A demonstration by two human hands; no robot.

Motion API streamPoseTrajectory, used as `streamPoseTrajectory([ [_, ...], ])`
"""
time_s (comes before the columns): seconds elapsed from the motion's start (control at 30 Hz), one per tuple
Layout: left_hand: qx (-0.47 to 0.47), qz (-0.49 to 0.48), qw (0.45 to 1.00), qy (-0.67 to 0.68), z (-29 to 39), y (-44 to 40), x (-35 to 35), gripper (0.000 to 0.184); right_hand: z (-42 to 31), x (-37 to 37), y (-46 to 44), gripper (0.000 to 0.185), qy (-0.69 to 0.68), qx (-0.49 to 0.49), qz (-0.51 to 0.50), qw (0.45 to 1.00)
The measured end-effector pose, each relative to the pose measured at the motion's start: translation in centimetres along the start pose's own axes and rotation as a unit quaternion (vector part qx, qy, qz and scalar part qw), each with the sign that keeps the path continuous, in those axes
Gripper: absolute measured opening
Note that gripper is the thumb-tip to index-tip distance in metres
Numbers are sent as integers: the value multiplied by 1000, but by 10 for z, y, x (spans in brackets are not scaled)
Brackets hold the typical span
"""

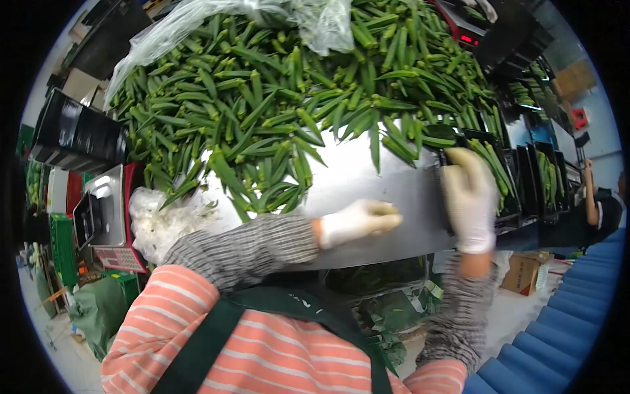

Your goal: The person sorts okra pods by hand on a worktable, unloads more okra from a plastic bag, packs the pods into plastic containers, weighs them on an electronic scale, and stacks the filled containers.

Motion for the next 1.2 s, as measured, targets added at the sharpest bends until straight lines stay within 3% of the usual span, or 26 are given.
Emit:
streamPoseTrajectory([
  [0.03, -11, 24, 999, -47, 4, 37, 22, 45, -11, -47, 10, 21, -70, 27, -61, 995],
  [0.07, -95, 80, 989, -80, 3, 69, 47, 37, -13, -95, 18, 19, -127, 36, -97, 986],
  [0.1, -11, 114, 989, -93, 9, 105, 74, 31, -29, -130, 24, 16, -131, 65, -109, 983],
  [0.13, 15, 189, 978, -82, 13, 139, 102, 32, -45, -160, 28, 16, -173, 30, -155, 972],
  [0.17, -73, 275, 951, -119, 17, 169, 135, 29, -61, -187, 31, 16, -214, -7, -200, 956],
  [0.23, -152, 426, 891, -36, 23, 218, 188, 19, -82, -233, 26, 28, -142, -39, -235, 961],
  [0.27, -130, 482, 858, -125, 24, 236, 215, 18, -83, -259, 22, 32, -86, -36, -235, 967],
  [0.3, -130, 501, 821, -241, 35, 245, 230, 14, -87, -280, 17, 37, -29, -32, -233, 972],
  [0.33, -200, 491, 754, -387, 50, 245, 235, 12, -93, -292, 14, 44, -9, -69, -258, 964],
  [0.37, -263, 466, 666, -520, 60, 241, 234, 10, -97, -299, 13, 39, -5, -79, -217, 973],
  [0.43, -305, 394, 627, -599, 68, 225, 230, 8, -93, -305, 14, 36, -223, -130, -165, 952],
  [0.47, -298, 388, 612, -622, 60, 220, 234, 13, -94, -293, 13, 28, -269, -102, -118, 951],
  [0.57, -41, 472, 720, -507, 42, 227, 262, 31, -99, -259, 2, 21, -424, -113, -84, 894],
  [0.6, 71, 433, 753, -490, 35, 223, 270, 54, -103, -252, -3, 21, -410, -75, -71, 906],
  [0.7, 131, 457, 737, -481, 22, 208, 266, 75, -119, -240, -11, 22, -357, -39, -68, 931],
  [0.73, 120, 458, 753, -457, 16, 201, 265, 90, -122, -241, -12, 23, -337, -42, -74, 938],
  [0.83, 60, 510, 741, -433, 4, 200, 268, 76, -131, -259, -4, 25, -295, -58, -147, 942],
  [0.9, -11, 533, 786, -314, -3, 211, 275, 67, -134, -268, 6, 27, -193, 43, -131, 972],
  [0.97, -115, 563, 816, -65, -19, 222, 289, 56, -135, -277, 13, 29, -83, 95, -166, 978],
  [1.03, -126, 541, 831, 35, -7, 242, 290, 44, -133, -288, 17, 31, -43, 77, -215, 973],
  [1.1, -125, 526, 839, 61, 6, 257, 291, 30, -138, -298, 22, 31, -6, 60, -255, 965],
  [1.13, -148, 553, 820, 11, 12, 261, 295, 20, -139, -304, 26, 31, 24, 59, -280, 958],
  [1.2, -162, 549, 817, -68, 30, 254, 291, 25, -133, -305, 25, 32, -41, 22, -281, 959],
])
Point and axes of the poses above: each hand's wrist, its own y-axis away from the middle knuckle, its own x-axis out of the back of the hand, z = x × y, the point moved 6 cm from there along -y, towards the middle knuckle, and after that the axes turned 7 degrees about -x, right-handed, at the moved point
